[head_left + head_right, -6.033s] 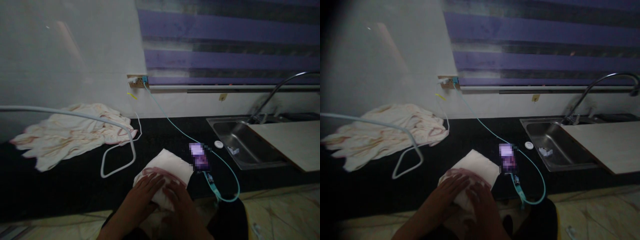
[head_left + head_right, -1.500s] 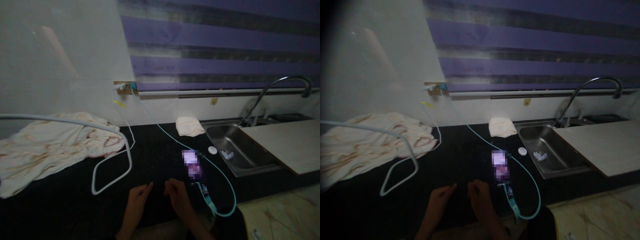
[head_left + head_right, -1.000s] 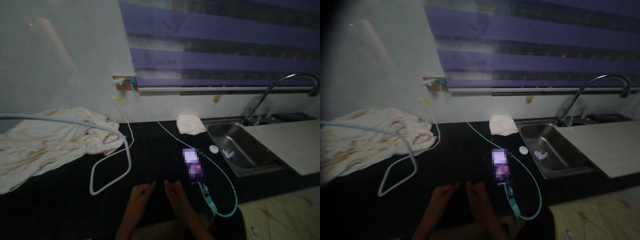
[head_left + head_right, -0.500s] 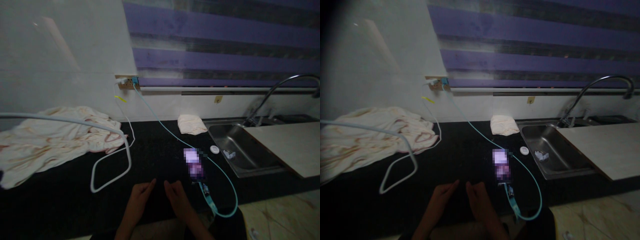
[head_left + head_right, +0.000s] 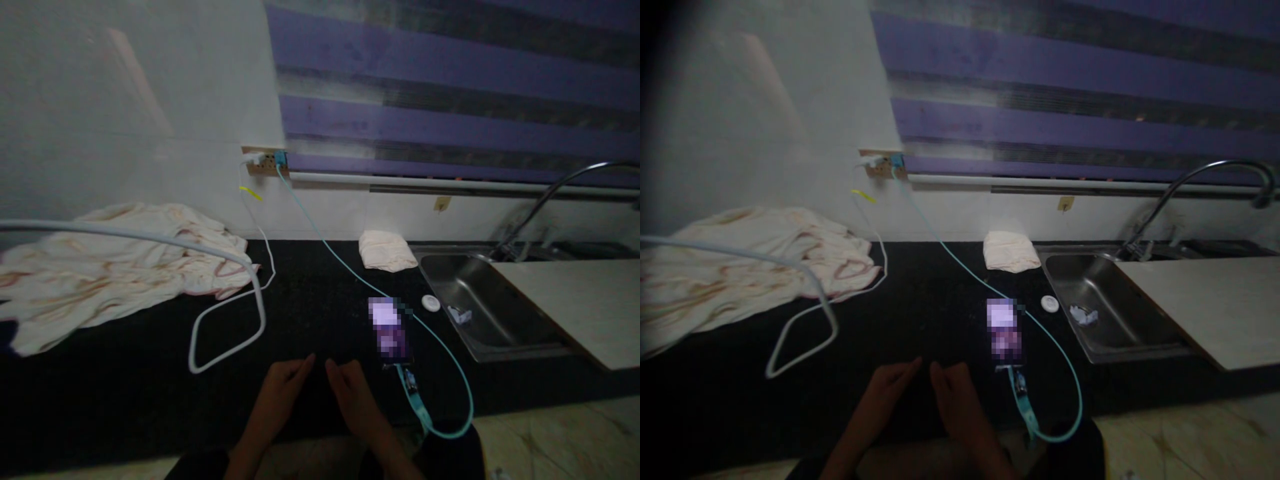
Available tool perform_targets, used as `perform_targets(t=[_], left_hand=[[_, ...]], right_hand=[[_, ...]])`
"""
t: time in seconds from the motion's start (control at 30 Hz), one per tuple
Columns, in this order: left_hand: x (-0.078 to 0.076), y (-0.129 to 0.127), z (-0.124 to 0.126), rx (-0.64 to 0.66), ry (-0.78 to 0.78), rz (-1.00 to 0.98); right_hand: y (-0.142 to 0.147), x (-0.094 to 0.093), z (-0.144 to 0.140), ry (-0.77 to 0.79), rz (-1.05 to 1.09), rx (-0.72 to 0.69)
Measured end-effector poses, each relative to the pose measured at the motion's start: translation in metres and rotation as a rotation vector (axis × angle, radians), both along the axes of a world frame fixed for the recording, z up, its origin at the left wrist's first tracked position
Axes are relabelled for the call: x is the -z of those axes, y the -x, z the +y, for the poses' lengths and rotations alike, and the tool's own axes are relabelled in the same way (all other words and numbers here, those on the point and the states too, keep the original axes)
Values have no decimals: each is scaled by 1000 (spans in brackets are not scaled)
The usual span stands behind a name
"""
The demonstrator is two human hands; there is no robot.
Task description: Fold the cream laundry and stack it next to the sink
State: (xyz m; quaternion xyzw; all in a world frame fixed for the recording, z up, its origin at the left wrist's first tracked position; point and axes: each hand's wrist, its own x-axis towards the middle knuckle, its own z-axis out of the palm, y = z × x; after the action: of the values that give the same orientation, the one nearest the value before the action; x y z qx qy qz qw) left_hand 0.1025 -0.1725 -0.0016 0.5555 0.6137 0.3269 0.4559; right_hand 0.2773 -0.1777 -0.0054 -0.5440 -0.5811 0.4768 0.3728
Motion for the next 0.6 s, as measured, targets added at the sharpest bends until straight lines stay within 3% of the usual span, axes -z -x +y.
perform_targets(t=[0.33,0.5,0.6], left_hand=[[3,-5,2,-53,-96,83],[2,-10,-7,-97,-157,95],[-1,0,-13,-132,-272,245]], right_hand=[[-8,17,-2,-33,-43,31],[-7,14,0,-66,-56,-14],[-6,12,2,-91,-31,-57]])
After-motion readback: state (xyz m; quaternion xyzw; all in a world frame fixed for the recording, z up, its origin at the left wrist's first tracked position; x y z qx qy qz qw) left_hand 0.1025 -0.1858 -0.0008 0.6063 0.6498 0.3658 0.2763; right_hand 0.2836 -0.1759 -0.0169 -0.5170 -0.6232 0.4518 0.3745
